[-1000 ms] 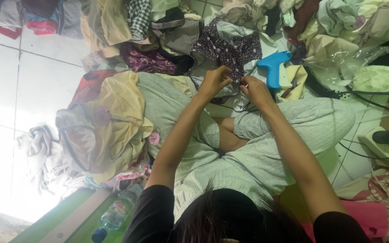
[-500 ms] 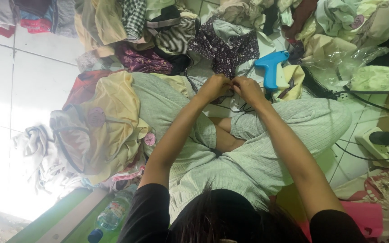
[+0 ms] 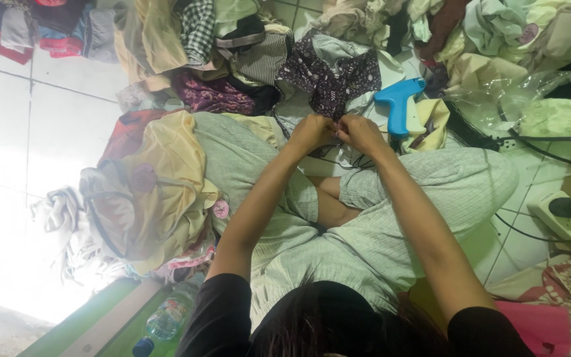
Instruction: Using a hot glue gun to attach small fabric decorations like bows and lace to various clothing items while sitting on the floor.
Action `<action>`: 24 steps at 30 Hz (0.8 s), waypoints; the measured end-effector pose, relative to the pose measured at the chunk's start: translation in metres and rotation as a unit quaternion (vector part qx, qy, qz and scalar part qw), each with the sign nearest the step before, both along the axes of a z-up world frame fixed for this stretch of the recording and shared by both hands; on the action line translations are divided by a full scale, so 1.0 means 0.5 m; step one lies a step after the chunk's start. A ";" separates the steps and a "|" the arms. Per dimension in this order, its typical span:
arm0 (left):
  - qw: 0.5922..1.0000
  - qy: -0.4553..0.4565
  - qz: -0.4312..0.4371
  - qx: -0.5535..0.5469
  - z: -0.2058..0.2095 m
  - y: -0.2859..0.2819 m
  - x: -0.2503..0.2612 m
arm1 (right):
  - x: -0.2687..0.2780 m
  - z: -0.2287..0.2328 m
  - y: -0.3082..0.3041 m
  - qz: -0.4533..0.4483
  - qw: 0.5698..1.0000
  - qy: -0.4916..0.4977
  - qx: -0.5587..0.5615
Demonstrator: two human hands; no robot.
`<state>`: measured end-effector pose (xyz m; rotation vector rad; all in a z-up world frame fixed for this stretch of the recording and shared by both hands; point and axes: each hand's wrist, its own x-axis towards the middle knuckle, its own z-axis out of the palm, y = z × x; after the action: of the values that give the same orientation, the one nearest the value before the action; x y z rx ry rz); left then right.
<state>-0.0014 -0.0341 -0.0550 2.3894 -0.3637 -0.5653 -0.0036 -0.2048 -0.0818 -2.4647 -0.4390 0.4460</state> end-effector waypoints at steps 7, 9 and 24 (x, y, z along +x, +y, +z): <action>0.997 -0.021 0.076 -0.004 0.001 0.013 0.013 | 0.012 -0.033 -0.034 -0.088 0.985 -0.050 0.142; 0.985 -0.079 0.111 -0.107 0.015 0.011 0.015 | 0.016 -0.024 -0.048 -0.203 0.944 -0.052 0.253; 0.947 -0.117 0.153 -0.259 0.070 -0.003 0.009 | 0.015 -0.002 -0.039 -0.250 0.909 -0.048 0.330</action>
<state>0.0029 -0.0357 -0.0200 1.9449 -0.2027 -0.0275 0.0041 -0.2245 -0.0828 -1.8339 0.0271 -0.0475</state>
